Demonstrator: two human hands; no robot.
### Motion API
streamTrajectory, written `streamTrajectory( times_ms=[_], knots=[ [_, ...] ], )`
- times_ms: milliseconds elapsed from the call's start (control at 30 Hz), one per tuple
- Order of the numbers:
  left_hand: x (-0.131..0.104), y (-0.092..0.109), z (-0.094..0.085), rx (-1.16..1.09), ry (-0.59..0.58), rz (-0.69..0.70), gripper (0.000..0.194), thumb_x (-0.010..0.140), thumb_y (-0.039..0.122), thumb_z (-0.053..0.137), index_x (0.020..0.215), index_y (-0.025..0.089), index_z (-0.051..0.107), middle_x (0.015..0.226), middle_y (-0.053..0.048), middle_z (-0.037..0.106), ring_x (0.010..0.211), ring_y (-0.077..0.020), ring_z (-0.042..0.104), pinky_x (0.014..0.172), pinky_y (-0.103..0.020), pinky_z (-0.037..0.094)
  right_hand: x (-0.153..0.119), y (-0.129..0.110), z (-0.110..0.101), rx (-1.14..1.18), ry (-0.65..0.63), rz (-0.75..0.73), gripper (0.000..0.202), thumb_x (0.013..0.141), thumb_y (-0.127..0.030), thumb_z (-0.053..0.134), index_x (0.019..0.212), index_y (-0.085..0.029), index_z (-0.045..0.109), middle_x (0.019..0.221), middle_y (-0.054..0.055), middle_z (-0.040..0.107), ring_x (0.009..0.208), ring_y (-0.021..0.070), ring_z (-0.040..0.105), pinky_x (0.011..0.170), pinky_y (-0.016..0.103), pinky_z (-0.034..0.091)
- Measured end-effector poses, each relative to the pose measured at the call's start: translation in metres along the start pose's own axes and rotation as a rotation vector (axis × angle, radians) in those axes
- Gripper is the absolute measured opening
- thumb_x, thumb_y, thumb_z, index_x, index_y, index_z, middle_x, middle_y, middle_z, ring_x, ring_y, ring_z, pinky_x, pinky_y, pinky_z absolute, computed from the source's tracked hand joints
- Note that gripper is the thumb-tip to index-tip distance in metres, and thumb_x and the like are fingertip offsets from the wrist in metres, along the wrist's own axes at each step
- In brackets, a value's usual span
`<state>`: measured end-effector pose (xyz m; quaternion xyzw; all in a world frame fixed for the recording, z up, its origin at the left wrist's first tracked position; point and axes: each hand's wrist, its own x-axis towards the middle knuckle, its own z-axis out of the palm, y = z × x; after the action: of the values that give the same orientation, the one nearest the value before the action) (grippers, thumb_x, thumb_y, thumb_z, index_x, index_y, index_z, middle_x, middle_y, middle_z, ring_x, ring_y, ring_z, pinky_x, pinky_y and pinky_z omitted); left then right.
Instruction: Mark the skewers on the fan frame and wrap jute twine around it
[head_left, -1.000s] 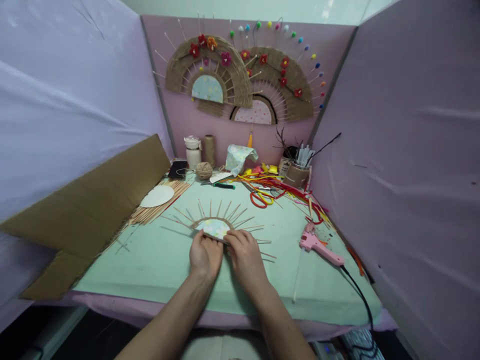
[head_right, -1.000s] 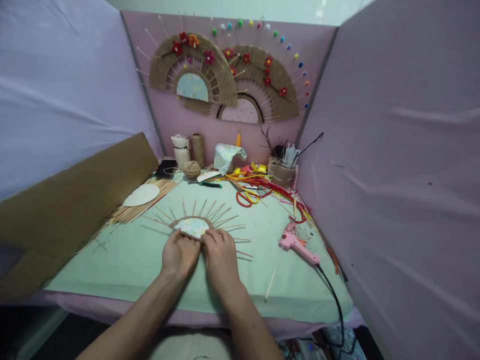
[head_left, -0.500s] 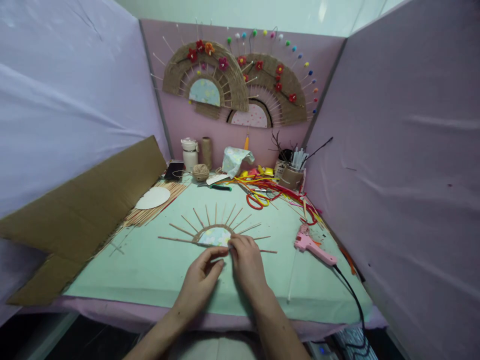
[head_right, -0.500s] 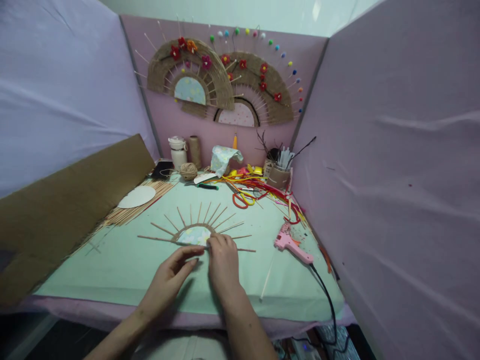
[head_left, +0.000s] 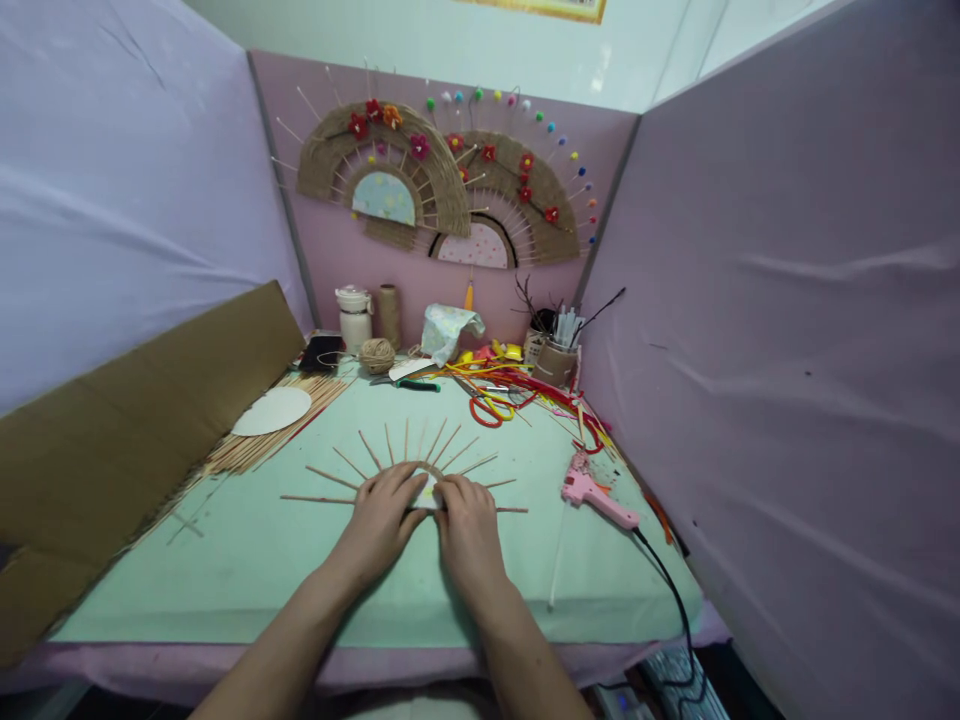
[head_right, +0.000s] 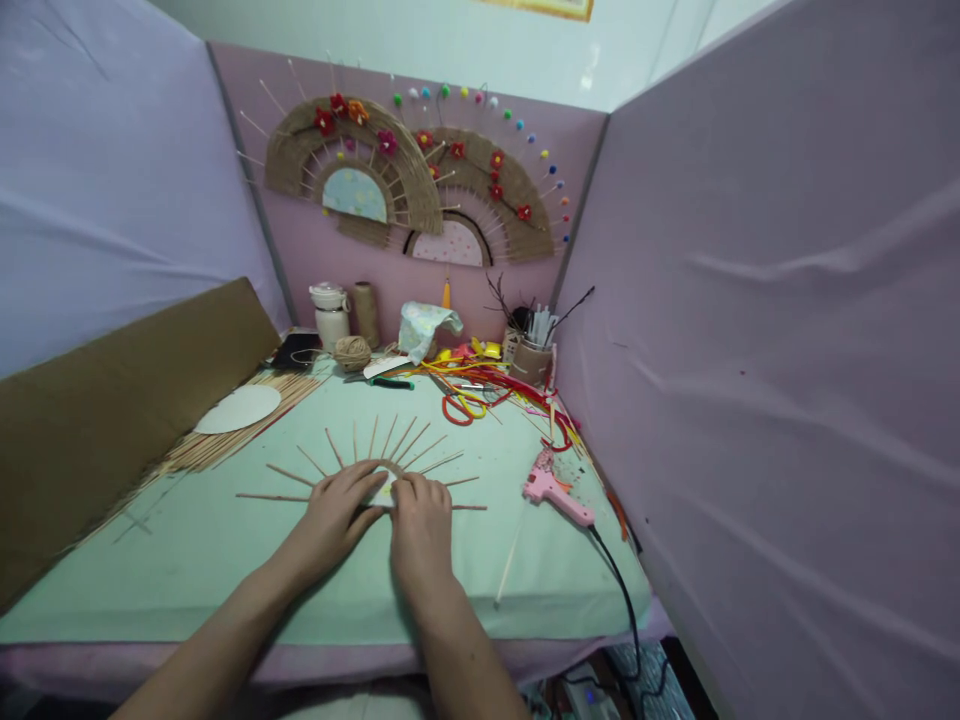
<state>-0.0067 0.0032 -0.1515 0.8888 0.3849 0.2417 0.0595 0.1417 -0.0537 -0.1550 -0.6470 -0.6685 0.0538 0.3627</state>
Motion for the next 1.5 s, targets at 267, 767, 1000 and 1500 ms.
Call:
streamTrajectory(
  times_ms=[267,767,1000,1500],
  knots=[
    [-0.003,0.003,-0.004,0.097,0.026,-0.035,0.029,0.091,0.030,0.052,0.119,0.028,0.058,0.132,-0.007,0.058,0.121,-0.0251,0.050,0.090,-0.042,0.034,0.000,-0.003,-0.003,0.071,0.025,-0.059,0.027,0.090,-0.006,0.050,0.110,-0.022,0.059,0.114,0.005,0.062,0.107,0.0208,0.052,0.098,0.040,0.035],
    [0.020,0.003,0.002,0.096,-0.054,0.006,0.032,0.088,0.022,0.052,0.119,0.028,0.056,0.133,-0.008,0.056,0.122,-0.0243,0.049,0.093,-0.043,0.036,-0.002,-0.003,-0.003,0.169,0.234,-0.058,0.025,0.084,-0.007,0.054,0.105,-0.020,0.059,0.114,0.008,0.059,0.110,0.0230,0.050,0.099,0.045,0.033],
    [0.036,0.014,-0.001,0.134,-0.061,0.053,0.042,0.085,0.020,0.052,0.127,0.021,0.054,0.141,-0.014,0.049,0.135,-0.0288,0.036,0.107,-0.049,0.028,-0.001,-0.011,-0.030,0.206,0.273,-0.106,0.018,0.089,-0.014,0.051,0.102,-0.021,0.060,0.110,0.007,0.063,0.107,0.0208,0.055,0.097,0.041,0.035],
    [0.067,0.061,0.027,-0.254,-0.040,0.461,0.020,0.092,0.018,0.045,0.094,0.019,0.064,0.093,-0.007,0.068,0.097,-0.0191,0.058,0.089,-0.038,0.034,0.202,0.064,-0.123,-0.667,-0.319,0.022,0.025,0.094,-0.016,0.043,0.102,-0.015,0.067,0.103,0.012,0.068,0.100,0.0225,0.062,0.081,0.029,0.044]
  ],
)
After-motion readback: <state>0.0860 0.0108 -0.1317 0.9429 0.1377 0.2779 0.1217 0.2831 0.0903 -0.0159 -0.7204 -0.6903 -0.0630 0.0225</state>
